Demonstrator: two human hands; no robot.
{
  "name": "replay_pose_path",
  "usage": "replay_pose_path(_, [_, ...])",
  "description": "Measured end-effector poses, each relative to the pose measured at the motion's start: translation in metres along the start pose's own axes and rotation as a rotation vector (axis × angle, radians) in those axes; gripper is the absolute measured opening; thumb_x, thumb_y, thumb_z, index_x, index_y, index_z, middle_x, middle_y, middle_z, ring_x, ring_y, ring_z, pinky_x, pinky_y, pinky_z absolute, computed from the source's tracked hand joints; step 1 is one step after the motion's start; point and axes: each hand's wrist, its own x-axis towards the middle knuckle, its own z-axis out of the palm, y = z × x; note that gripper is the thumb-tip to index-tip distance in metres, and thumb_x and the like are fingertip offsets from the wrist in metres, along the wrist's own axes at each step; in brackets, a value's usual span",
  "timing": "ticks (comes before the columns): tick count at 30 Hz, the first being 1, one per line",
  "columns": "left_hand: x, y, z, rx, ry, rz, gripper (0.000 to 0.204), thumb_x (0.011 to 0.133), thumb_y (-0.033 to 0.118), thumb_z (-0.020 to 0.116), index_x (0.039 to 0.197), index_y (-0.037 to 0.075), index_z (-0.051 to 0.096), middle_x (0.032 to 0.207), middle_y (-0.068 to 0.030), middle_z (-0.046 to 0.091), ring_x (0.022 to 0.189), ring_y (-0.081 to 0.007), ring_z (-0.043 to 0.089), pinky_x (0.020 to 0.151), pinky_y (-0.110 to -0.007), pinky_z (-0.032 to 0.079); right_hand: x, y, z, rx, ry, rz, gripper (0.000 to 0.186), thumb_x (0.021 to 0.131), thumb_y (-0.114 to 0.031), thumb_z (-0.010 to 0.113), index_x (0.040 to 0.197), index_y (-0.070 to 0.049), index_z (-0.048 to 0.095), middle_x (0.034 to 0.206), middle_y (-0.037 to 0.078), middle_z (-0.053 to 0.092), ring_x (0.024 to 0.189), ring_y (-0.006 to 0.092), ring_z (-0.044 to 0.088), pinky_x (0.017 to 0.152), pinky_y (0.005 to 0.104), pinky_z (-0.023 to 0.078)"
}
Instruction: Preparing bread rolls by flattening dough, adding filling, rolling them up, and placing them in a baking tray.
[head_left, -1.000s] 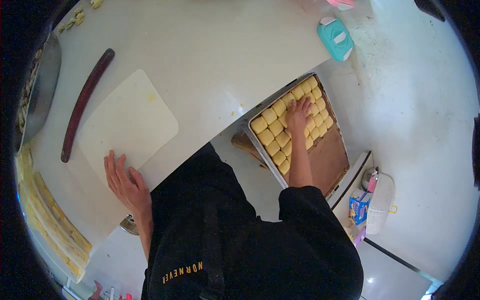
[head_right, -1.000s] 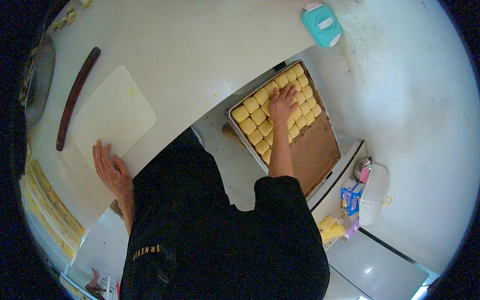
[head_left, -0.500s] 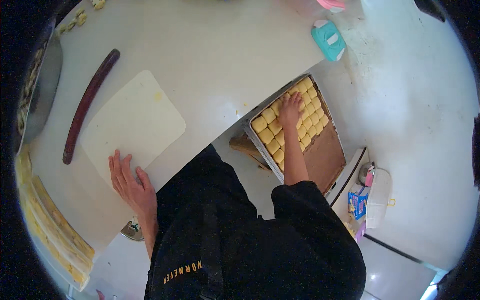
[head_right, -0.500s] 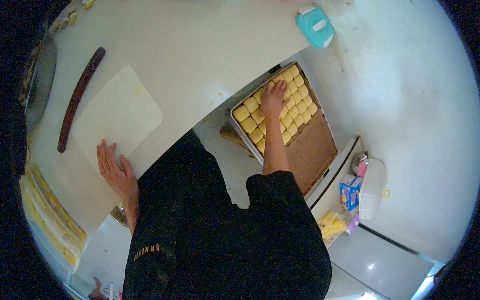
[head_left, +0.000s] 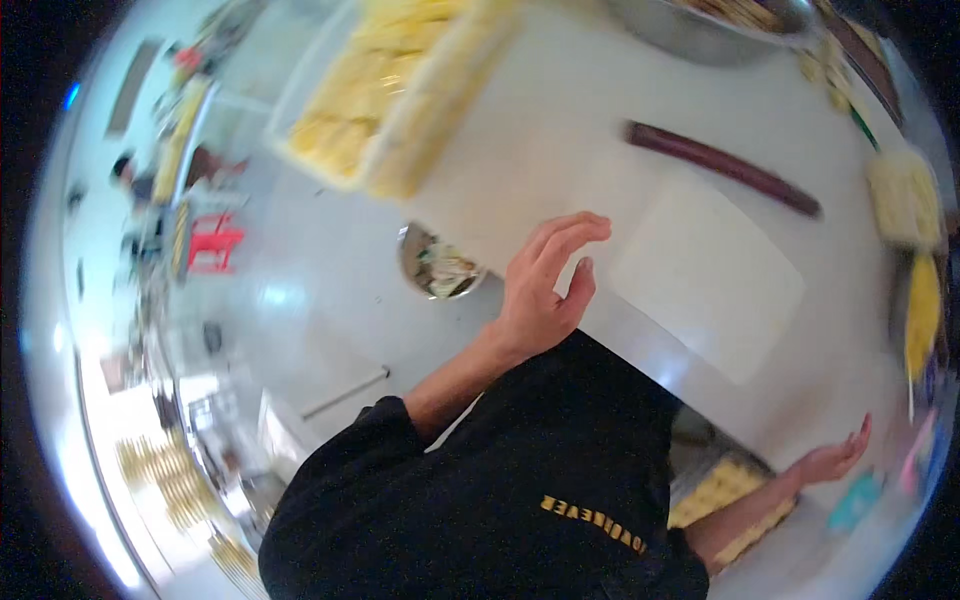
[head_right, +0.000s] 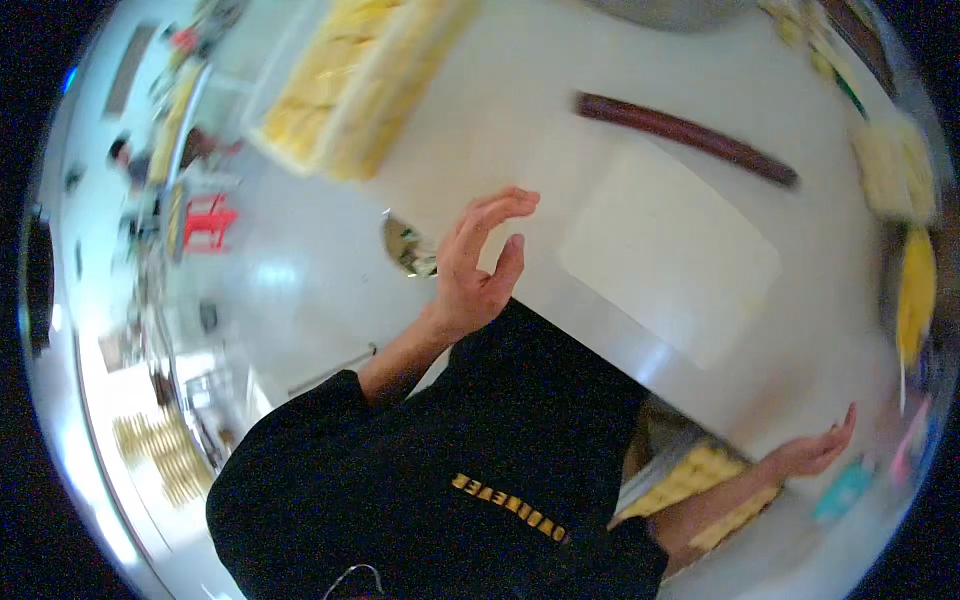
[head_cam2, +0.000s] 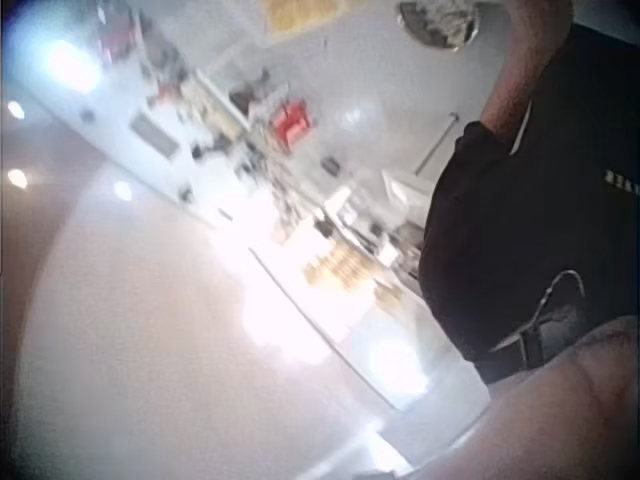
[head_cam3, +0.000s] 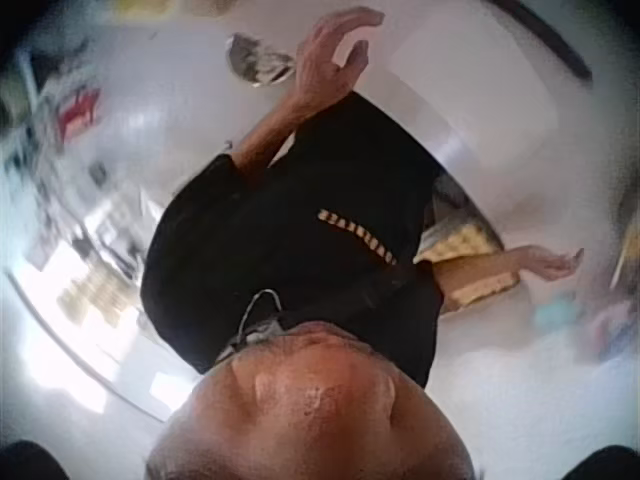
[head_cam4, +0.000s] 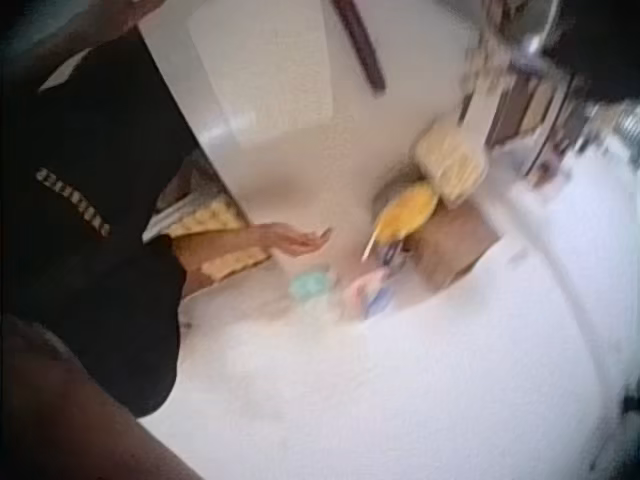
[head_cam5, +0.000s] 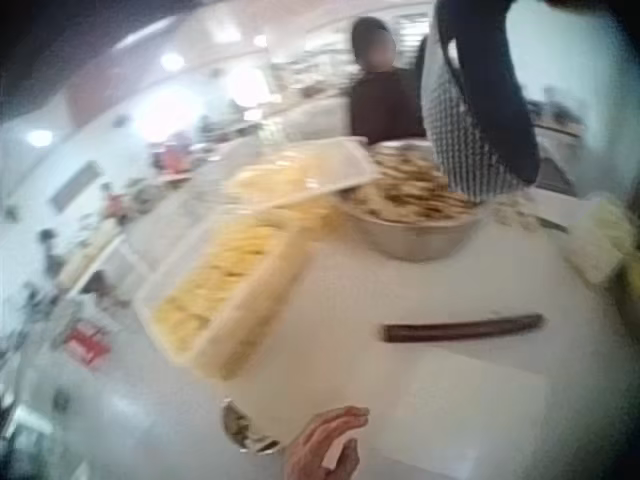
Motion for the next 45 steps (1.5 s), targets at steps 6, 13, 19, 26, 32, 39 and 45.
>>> replay_pose_path(6, [0.042,-0.026,-0.153,0.324,0.550,-0.096,0.040,0.078,-0.009,0.060,0.115,0.004,0.061,0.121,-0.0129,0.063,0.103,-0.0228,0.064,0.083,-0.032,0.053,-0.031,-0.079,0.068,0.065,-0.456,-0.076,0.039,0.104,-0.023,0.042,0.129,0.003,0.057,0.132,0.018,0.058,0.124,0.0316,0.054,0.106,0.0401,0.041])
replay_pose_path(13, [0.104,-0.088,-0.268,0.582,0.227,-0.241,0.033,0.086,0.002,0.062,0.119,0.006,0.064,0.119,-0.0095,0.066,0.105,-0.0192,0.065,0.086,-0.031,0.055,-0.055,-0.090,0.069,-0.114,-0.679,-0.213,0.043,0.102,-0.024,0.046,0.136,0.001,0.052,0.144,0.020,0.048,0.135,0.0366,0.042,0.111,0.0440,0.035])
replay_pose_path(19, [0.193,-0.188,-0.276,0.612,-0.179,-0.208,0.035,0.087,0.009,0.063,0.122,0.005,0.063,0.123,-0.0120,0.065,0.108,-0.0247,0.065,0.091,-0.037,0.053,-0.066,-0.114,0.064,-0.222,-0.615,-0.286,0.041,0.103,-0.019,0.040,0.138,-0.002,0.051,0.148,0.021,0.043,0.138,0.0382,0.038,0.114,0.0464,0.030])
replay_pose_path(26, [0.216,-0.236,-0.254,0.972,-0.445,-0.008,0.040,0.083,0.008,0.062,0.123,0.008,0.061,0.121,-0.0132,0.063,0.112,-0.0324,0.061,0.097,-0.044,0.049,-0.069,-0.122,0.066,-0.242,-0.589,-0.257,0.040,0.102,-0.016,0.041,0.138,-0.002,0.051,0.148,0.019,0.044,0.138,0.0377,0.038,0.115,0.0469,0.029])
replay_pose_path(32, [0.227,-0.239,-0.273,1.061,-0.548,0.123,0.034,0.077,0.011,0.066,0.111,0.008,0.065,0.116,-0.0139,0.062,0.114,-0.0336,0.056,0.096,-0.046,0.047,-0.069,-0.128,0.066,-0.182,-0.559,-0.188,0.041,0.098,-0.012,0.044,0.137,-0.002,0.052,0.147,0.018,0.045,0.138,0.0377,0.039,0.115,0.0468,0.028])
replay_pose_path(39, [0.229,-0.211,-0.283,1.185,-0.509,0.127,0.033,0.080,0.020,0.072,0.101,-0.003,0.060,0.104,-0.0184,0.058,0.104,-0.0370,0.056,0.091,-0.046,0.046,-0.068,-0.126,0.064,-0.228,-0.571,-0.156,0.038,0.093,-0.009,0.050,0.129,-0.001,0.057,0.145,0.018,0.047,0.137,0.0373,0.040,0.114,0.0465,0.030])
replay_pose_path(45, [0.172,-0.119,-0.241,0.685,0.013,-0.141,0.023,0.092,0.019,0.060,0.104,0.000,0.057,0.089,-0.0168,0.061,0.087,-0.0331,0.061,0.080,-0.041,0.049,-0.039,-0.175,0.080,-0.020,-0.618,0.006,0.030,0.096,-0.013,0.050,0.121,0.000,0.063,0.130,0.014,0.058,0.124,0.0293,0.052,0.107,0.0412,0.039])
